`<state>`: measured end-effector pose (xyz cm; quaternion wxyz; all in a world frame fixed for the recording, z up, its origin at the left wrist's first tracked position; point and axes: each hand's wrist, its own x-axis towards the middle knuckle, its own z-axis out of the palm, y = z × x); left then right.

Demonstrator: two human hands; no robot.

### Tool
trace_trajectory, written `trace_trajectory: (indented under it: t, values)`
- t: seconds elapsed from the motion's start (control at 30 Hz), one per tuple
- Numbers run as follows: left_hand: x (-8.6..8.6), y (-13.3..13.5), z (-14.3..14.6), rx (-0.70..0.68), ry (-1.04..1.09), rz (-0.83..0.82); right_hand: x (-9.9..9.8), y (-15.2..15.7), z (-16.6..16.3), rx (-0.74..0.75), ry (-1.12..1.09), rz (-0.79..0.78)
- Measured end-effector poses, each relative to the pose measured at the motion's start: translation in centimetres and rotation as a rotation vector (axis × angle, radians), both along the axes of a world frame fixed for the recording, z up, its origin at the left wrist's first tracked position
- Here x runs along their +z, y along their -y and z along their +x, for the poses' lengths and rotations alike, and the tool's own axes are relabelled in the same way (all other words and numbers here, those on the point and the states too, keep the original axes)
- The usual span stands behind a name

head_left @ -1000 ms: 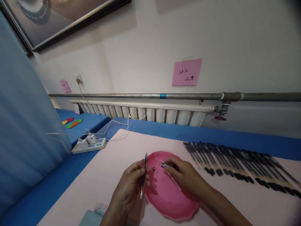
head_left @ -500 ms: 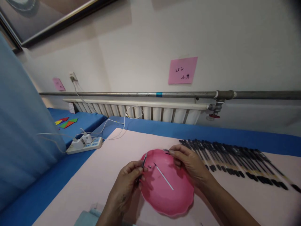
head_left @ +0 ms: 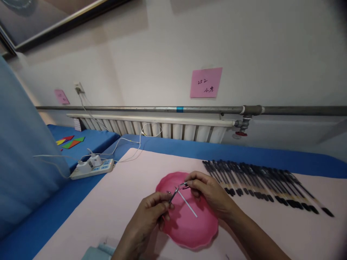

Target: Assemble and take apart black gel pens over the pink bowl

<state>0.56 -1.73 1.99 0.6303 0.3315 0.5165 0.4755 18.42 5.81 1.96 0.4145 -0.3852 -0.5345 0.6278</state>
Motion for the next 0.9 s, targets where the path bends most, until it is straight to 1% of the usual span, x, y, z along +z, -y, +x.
trace_trajectory:
  t: [0.23, 0.3, 0.4, 0.57, 0.67, 0.9]
  values:
    - [0.0, 0.0, 0.0, -0.027, -0.017, -0.011, 0.5, -0.3, 0.5, -0.056, 0.04, 0.013]
    - [0.1, 0.1, 0.1, -0.04, -0.032, -0.013, 0.5, -0.2, 0.5, -0.022, 0.063, 0.012]
    - [0.3, 0.2, 0.2, -0.073, -0.062, -0.004, 0.5, 0.2, 0.3, 0.074, 0.116, 0.01]
    - [0.3, 0.1, 0.4, -0.126, -0.072, -0.003, -0.1, 0.7, -0.1, 0.192, 0.147, -0.051]
    - [0.3, 0.2, 0.5, -0.137, -0.073, -0.012, -0.4, 0.8, -0.3, 0.218, 0.131, -0.063]
    - [0.6, 0.5, 0.5, -0.143, -0.076, -0.044, -0.4, 0.9, -0.3, 0.217, 0.127, -0.064]
